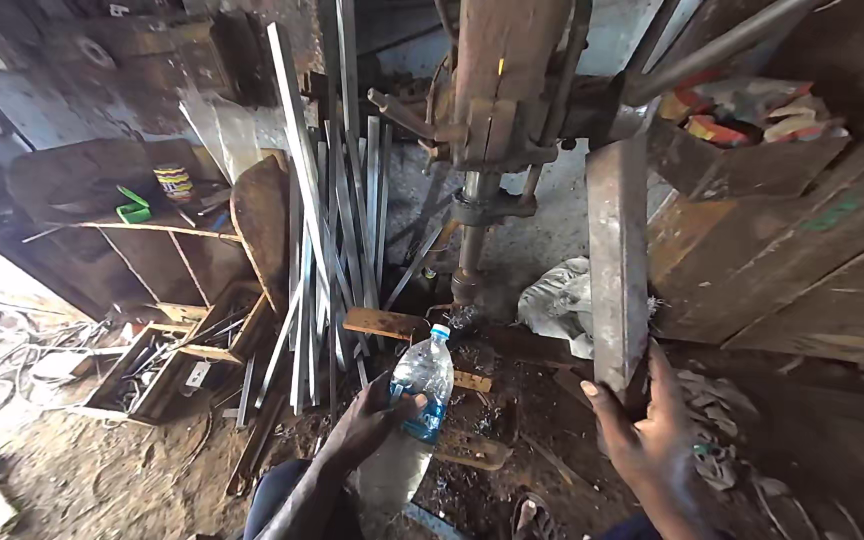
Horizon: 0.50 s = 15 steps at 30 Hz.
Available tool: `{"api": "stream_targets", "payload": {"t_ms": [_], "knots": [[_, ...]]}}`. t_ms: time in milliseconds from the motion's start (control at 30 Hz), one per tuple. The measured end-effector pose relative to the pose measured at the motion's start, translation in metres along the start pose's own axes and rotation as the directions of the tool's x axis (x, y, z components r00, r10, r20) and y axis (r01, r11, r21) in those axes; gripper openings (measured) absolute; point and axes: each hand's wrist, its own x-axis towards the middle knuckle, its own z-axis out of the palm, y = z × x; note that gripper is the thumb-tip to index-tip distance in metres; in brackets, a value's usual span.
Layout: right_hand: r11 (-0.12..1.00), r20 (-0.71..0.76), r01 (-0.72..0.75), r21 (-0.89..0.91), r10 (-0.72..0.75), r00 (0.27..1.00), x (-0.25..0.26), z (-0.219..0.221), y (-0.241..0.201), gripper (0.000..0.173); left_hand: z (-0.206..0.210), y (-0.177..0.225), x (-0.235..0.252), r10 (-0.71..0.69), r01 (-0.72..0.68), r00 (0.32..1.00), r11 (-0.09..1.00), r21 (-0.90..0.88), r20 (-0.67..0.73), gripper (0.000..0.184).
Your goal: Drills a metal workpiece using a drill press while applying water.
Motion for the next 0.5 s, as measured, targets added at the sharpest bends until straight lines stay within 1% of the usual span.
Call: {"api": "stream_targets", "payload": {"t_ms": [133,300,500], "knots": [[1.0,-0.008,-0.01,-0.021,0.01,1.0,0.0001,0.0005,-0.0007,0.086,0.0006,-0.0009,-0.0006,-0.007,0.007,1.0,1.0,0.027,-0.011,0.059],[0.999,0.004,-0.033,-0.014,0.033,0.999,0.0005,0.0019,-0.0003,0.084,0.0025,-0.003,-0.001,-0.023,0.023,0.999,1.0,0.021,-0.035,0.056],[0.998,0.006,-0.063,-0.023,0.063,0.998,0.0016,0.0033,0.0004,0.084,0.005,-0.0084,-0.0034,-0.001,0.006,0.996,0.998,0.057,-0.092,0.063]]}}
